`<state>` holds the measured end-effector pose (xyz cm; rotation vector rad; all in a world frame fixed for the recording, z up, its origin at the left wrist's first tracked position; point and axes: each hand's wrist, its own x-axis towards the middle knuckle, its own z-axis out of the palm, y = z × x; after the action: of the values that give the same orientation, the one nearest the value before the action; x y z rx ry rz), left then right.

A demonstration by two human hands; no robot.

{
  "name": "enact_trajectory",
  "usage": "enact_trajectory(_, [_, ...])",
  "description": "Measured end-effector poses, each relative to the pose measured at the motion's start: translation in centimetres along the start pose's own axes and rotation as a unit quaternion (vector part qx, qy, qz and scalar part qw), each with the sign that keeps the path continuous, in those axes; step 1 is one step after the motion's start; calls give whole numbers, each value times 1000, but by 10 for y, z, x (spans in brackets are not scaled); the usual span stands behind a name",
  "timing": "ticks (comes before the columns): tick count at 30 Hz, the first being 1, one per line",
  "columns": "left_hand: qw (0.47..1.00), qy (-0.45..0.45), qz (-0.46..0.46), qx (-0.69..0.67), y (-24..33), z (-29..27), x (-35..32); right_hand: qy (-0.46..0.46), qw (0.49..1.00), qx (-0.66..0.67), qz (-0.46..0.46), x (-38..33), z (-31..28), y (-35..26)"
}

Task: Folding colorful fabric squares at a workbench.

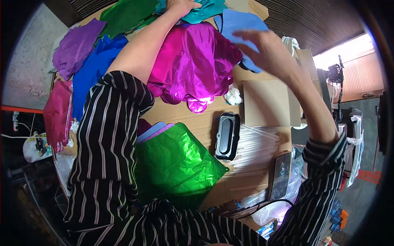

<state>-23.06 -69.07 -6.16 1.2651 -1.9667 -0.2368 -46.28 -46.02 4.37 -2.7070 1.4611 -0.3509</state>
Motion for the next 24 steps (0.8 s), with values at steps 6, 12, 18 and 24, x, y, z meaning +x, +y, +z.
enact_trajectory(6, [991,-6,-55,-120,-1,17,9,142,987,2,-72,101,86,112])
enact_trajectory(12, [961,-9,-157,-226,-63,18,23,46,987,-151,-24,157,109,63])
enact_trajectory(18, [980,-25,-118,-155,-6,34,21,203,949,-239,-12,128,106,86])
enact_trajectory(24, [949,20,-51,-309,-82,10,34,273,952,-109,-82,180,90,26])
